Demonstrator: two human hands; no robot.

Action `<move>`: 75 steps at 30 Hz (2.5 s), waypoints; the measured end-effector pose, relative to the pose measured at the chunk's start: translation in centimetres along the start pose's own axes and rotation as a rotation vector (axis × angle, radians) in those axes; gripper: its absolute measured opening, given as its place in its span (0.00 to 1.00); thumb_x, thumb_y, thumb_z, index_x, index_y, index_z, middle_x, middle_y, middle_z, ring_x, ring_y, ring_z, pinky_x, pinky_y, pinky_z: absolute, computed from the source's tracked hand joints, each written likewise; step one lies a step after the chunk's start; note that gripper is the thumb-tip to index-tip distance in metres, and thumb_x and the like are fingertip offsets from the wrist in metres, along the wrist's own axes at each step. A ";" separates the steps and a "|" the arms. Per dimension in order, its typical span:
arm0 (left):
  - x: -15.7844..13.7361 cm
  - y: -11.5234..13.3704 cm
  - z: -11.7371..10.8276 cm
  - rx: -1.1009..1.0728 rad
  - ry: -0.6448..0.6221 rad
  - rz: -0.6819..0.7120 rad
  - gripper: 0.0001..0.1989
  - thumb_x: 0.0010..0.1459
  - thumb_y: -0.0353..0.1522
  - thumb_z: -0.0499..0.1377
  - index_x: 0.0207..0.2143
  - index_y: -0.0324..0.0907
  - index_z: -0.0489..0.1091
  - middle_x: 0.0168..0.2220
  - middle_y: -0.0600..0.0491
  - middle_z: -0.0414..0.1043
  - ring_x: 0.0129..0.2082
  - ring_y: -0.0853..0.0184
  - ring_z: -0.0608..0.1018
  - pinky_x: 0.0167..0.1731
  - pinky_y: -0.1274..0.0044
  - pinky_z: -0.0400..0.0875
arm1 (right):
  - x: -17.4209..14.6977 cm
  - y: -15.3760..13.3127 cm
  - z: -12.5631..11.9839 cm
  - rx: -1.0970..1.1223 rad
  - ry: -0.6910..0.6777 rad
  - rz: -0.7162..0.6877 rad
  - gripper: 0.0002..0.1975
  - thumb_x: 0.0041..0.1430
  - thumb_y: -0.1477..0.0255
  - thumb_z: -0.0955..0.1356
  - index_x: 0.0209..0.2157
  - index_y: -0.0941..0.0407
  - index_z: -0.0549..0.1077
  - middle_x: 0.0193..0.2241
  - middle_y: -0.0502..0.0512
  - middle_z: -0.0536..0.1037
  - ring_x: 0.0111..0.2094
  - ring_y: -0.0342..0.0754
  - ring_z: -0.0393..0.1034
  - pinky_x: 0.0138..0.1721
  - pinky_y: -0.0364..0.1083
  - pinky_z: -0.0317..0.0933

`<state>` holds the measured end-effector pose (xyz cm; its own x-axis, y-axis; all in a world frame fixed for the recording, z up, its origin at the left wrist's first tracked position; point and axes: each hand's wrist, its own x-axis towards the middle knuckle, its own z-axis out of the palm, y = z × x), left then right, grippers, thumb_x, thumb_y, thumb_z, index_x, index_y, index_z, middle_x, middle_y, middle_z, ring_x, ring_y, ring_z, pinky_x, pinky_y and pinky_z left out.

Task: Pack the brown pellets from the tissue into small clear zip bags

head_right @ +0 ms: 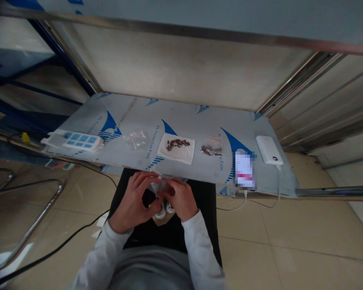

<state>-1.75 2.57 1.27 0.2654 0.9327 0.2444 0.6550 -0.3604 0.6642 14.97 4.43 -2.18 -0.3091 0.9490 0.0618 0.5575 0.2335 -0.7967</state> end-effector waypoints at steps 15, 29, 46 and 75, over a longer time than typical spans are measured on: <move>-0.3 -1.2 2.7 -0.064 -0.190 -0.094 0.17 0.45 0.23 0.58 0.39 0.43 0.64 0.38 0.51 0.70 0.40 0.61 0.72 0.41 0.70 0.67 | 0.6 -3.6 -2.5 -0.333 -0.357 -0.038 0.05 0.56 0.70 0.69 0.28 0.53 0.77 0.27 0.50 0.72 0.31 0.44 0.69 0.31 0.42 0.56; -0.7 -2.6 2.1 -0.108 0.062 -0.266 0.10 0.52 0.34 0.62 0.37 0.45 0.66 0.34 0.55 0.73 0.34 0.66 0.75 0.34 0.76 0.69 | 15.4 10.0 -4.0 -0.458 0.184 0.133 0.14 0.48 0.77 0.70 0.40 0.60 0.75 0.37 0.59 0.75 0.38 0.49 0.69 0.44 0.47 0.62; -0.8 -3.5 1.7 -0.106 0.073 -0.271 0.10 0.51 0.34 0.62 0.37 0.45 0.66 0.34 0.55 0.75 0.35 0.65 0.76 0.36 0.75 0.68 | 16.2 12.2 -2.6 -0.618 0.203 0.261 0.18 0.53 0.74 0.66 0.47 0.63 0.71 0.42 0.65 0.72 0.45 0.54 0.65 0.49 0.50 0.58; 0.5 -3.8 1.6 -0.190 0.153 -0.296 0.11 0.50 0.33 0.62 0.36 0.43 0.66 0.35 0.54 0.75 0.35 0.66 0.77 0.37 0.75 0.70 | 12.7 5.5 -3.7 -0.515 0.150 0.098 0.12 0.60 0.71 0.66 0.44 0.57 0.75 0.39 0.59 0.80 0.38 0.48 0.75 0.44 0.45 0.65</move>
<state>-2.93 4.37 -2.25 -0.0338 0.9927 0.1157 0.5405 -0.0792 0.8376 16.97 18.57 -3.54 -0.1447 0.9825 0.1169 0.8950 0.1804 -0.4079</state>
